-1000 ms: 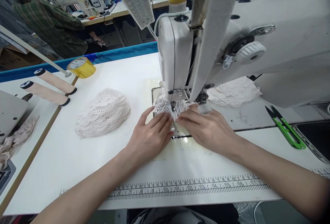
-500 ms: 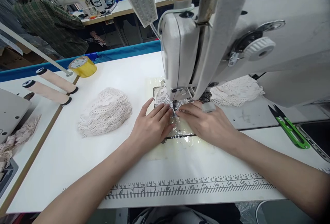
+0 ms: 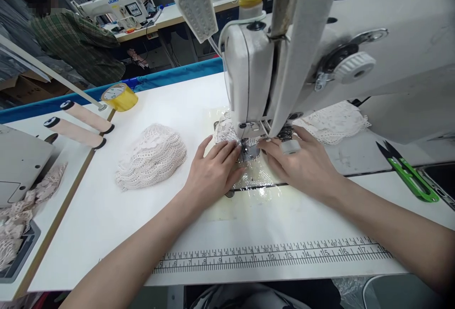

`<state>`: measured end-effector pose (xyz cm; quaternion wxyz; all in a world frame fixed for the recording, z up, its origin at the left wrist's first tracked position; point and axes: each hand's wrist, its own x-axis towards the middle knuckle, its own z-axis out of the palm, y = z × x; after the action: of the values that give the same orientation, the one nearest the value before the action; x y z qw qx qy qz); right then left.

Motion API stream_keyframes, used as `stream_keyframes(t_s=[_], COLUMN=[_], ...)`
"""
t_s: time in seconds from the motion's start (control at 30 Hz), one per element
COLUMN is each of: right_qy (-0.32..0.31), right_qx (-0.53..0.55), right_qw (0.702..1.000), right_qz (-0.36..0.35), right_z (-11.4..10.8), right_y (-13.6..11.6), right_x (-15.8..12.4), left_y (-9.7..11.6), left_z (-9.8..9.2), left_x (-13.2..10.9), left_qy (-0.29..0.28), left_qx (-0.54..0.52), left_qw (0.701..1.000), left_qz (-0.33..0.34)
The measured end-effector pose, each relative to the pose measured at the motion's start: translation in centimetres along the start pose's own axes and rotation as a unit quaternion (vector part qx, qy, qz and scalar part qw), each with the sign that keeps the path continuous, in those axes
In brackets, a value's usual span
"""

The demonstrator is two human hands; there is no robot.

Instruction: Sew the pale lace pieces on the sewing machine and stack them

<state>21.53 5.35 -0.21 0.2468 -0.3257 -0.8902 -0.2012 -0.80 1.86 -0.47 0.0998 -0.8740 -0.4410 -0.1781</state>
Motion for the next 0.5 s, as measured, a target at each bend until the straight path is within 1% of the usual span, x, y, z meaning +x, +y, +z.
stream_keyframes(t_s=[0.1,0.23,0.3,0.37,0.4,0.43,0.5], right_qy=[0.004,-0.005,-0.009,-0.012,-0.012,-0.011,-0.008], right_qx=[-0.009,-0.010,-0.012,-0.011,-0.009,-0.006,-0.001], right_qw=[1.000,1.000,1.000,1.000,1.000,1.000,1.000], right_qz=[0.005,0.009,0.009,0.009,0.009,0.008,0.005], right_z=[-0.1,-0.2,-0.3,-0.4,-0.4,-0.4,-0.4], right_y=[0.1,0.2,0.2,0.3,0.3,0.3,0.4], right_x=[0.1,0.1,0.1,0.1,0.1,0.1,0.0], left_y=[-0.2,-0.4,0.1,0.9,1.4,2.0,2.7], left_z=[0.0,-0.1,-0.4,-1.1,-1.6,-2.0,-2.8], left_x=[-0.1,-0.1,-0.2,-0.5,-0.7,-0.9,-1.4], left_qy=[-0.002,-0.016,-0.013,-0.006,-0.008,-0.012,-0.021], left_qx=[-0.004,-0.002,0.030,0.063,0.059,0.034,-0.062], left_qw=[1.000,1.000,0.999,0.997,0.998,0.999,0.996], left_qz=[-0.012,-0.026,-0.036,-0.037,-0.027,-0.003,0.066])
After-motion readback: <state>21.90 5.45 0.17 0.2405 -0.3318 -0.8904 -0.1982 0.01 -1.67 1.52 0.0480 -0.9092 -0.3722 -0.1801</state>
